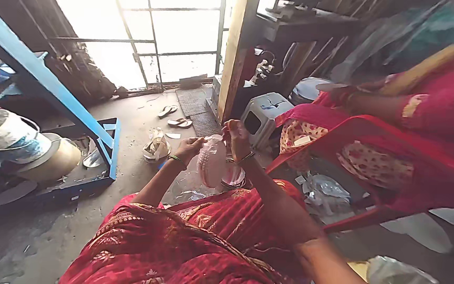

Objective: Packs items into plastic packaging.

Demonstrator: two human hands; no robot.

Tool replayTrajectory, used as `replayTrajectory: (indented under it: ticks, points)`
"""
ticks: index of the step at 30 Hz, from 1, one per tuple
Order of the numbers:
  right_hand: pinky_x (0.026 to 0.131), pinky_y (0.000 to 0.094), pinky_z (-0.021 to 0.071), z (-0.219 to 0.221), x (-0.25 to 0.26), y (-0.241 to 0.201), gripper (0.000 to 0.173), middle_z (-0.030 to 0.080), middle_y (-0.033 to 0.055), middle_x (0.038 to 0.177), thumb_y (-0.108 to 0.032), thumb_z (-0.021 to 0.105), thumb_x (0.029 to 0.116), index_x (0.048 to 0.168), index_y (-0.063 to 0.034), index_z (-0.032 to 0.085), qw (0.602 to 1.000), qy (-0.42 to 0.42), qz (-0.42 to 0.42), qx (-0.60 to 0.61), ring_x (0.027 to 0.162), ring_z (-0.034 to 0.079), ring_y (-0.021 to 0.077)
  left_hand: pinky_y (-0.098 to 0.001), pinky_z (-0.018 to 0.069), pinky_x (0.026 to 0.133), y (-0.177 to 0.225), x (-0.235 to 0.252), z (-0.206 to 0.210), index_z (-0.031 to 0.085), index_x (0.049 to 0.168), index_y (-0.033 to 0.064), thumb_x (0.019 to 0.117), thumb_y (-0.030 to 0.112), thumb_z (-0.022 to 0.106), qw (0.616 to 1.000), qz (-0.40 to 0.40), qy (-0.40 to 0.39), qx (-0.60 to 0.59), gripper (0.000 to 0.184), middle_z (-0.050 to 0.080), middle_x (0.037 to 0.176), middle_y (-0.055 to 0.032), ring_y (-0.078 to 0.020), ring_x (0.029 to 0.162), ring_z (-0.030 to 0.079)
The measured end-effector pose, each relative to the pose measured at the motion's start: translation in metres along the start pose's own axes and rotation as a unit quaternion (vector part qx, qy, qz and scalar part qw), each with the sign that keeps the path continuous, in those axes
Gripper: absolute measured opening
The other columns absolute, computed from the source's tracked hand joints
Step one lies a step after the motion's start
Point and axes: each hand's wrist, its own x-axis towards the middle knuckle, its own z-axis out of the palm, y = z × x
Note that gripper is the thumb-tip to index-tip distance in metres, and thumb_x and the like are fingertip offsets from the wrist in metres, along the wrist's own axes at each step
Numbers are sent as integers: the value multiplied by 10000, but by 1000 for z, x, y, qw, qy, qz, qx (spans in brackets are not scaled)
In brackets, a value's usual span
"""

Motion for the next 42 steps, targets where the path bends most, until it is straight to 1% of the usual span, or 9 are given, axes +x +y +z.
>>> replayTrajectory:
  ticks: [4, 6, 8, 12, 14, 18, 27, 36, 42]
  points:
    - [752, 391, 572, -7, -32, 18, 388, 696, 124, 1036, -152, 692, 980, 1340, -52, 588, 957, -157, 16, -245, 829, 665, 206, -191, 516, 689, -6, -2, 0, 655, 1135, 23, 1047, 140, 558, 1000, -1, -17, -3, 176, 682, 916, 17, -12, 746, 597]
    - [750, 302, 586, 10, -22, 87, 208, 700, 71, 932, -175, 725, 937, 1091, -38, 694, 917, -99, -234, -307, 822, 677, 138, -193, 548, 737, -13, 1, -2, 671, 1145, 52, 1038, 128, 573, 999, -6, -26, 22, 164, 718, 965, 30, -15, 806, 644]
    - [962, 408, 546, 16, -18, 29, 163, 733, 124, 1069, -9, 643, 969, 1096, -28, 743, 881, -185, -158, -405, 1029, 695, 244, -188, 533, 697, -11, -1, 0, 656, 1074, 79, 1053, 171, 564, 999, -9, -15, 50, 132, 656, 844, 74, -1, 720, 605]
    - [946, 440, 535, 13, -36, -37, 201, 704, 188, 1121, 55, 565, 990, 1133, 32, 704, 838, -229, -146, -474, 1072, 676, 329, -170, 525, 661, -13, -3, -3, 630, 963, 128, 1063, 185, 518, 994, 27, -2, 106, 161, 629, 762, 109, 19, 660, 589]
    - [1001, 494, 508, 11, -35, -40, 265, 682, 214, 1218, 12, 495, 1033, 1230, 30, 672, 823, -259, -104, -495, 1164, 645, 367, -240, 518, 739, -8, -4, 0, 617, 1122, 0, 1100, 253, 462, 967, 54, 31, 245, 298, 595, 872, -7, -43, 737, 570]
    - [832, 533, 556, 22, -17, -22, 185, 716, 182, 1017, -33, 544, 1001, 1089, -19, 706, 782, -198, -216, -550, 945, 701, 362, -618, 514, 911, 3, -3, -3, 636, 1171, -90, 1108, 211, 403, 817, 210, 96, 529, 385, 682, 1068, -301, -443, 1000, 684]
    - [669, 494, 512, 17, 7, -81, 187, 682, 182, 866, 78, 546, 942, 1032, -6, 686, 662, -199, -388, -610, 777, 683, 358, -551, 568, 730, 42, 6, -13, 668, 1091, -39, 1086, 194, 446, 777, 332, 149, 513, 322, 702, 867, -209, -377, 776, 711]
    - [716, 542, 582, -1, -18, -27, 151, 732, 164, 986, -93, 592, 1007, 1041, -26, 723, 832, -148, -263, -465, 831, 729, 352, -270, 558, 664, 38, -7, -14, 672, 1047, -40, 1051, 196, 557, 918, 235, -57, 314, 262, 682, 776, -51, -82, 660, 640]
    - [764, 534, 594, -5, -28, -5, 172, 734, 187, 1030, -38, 568, 1001, 1048, 15, 725, 861, -111, -262, -423, 890, 737, 357, -333, 618, 822, 36, -15, -17, 652, 1139, -63, 989, 46, 608, 920, 193, -164, 300, 189, 745, 979, -115, -140, 844, 738]
